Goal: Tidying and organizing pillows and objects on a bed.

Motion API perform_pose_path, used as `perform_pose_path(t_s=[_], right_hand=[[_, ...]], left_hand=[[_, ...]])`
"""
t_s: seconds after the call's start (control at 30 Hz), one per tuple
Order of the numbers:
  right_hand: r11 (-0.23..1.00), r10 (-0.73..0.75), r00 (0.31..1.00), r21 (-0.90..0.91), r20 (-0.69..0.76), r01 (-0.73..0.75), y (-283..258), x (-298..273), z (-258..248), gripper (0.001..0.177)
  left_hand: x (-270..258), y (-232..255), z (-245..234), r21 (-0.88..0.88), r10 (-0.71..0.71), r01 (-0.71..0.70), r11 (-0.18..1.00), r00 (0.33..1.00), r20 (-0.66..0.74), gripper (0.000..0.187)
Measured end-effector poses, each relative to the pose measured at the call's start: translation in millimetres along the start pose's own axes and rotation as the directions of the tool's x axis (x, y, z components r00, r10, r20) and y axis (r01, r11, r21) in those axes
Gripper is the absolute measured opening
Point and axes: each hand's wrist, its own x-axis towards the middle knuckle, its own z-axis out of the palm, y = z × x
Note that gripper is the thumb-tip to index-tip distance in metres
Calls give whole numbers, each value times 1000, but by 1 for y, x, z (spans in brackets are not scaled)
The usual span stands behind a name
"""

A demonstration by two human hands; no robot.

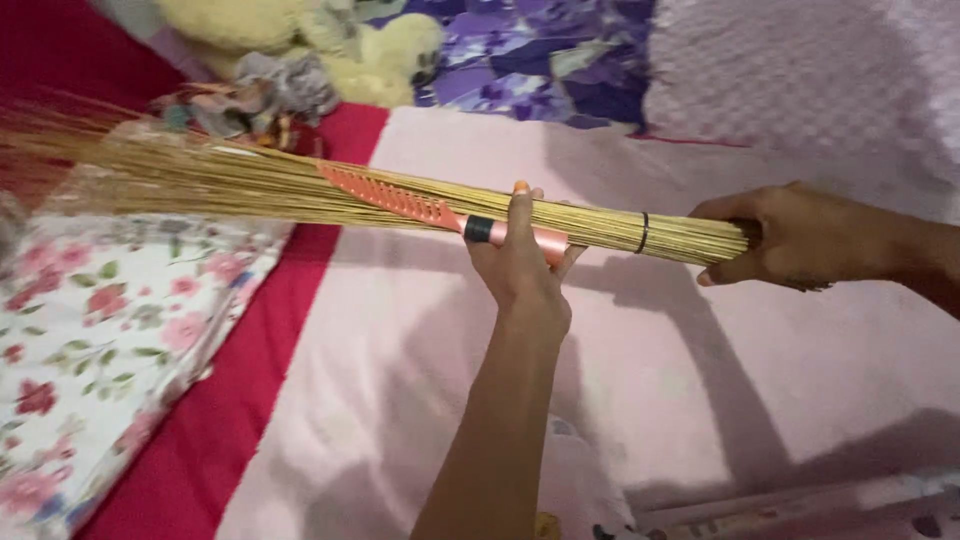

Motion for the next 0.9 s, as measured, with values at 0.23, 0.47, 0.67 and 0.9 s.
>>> perform_pose_path(t_s=[0.23,0.47,0.67,0.9], right_hand=[[992,101,994,86,-45,-97,83,-43,16,64],[975,185,983,125,-6,-183,146,-77,37,63],[952,217,976,225,-26,-205,225,-102,56,62],[964,89,975,263,-205,-33,295,-139,90,50]], left_hand=[[-34,-73,39,-42,10,-5,999,992,128,78],[-83,-118,62,182,-37,16,983,993,112,79],[-136,-156,92,101,-158,140,985,967,199,83],[-190,-216,104,139,-178,142,980,939,293,78]])
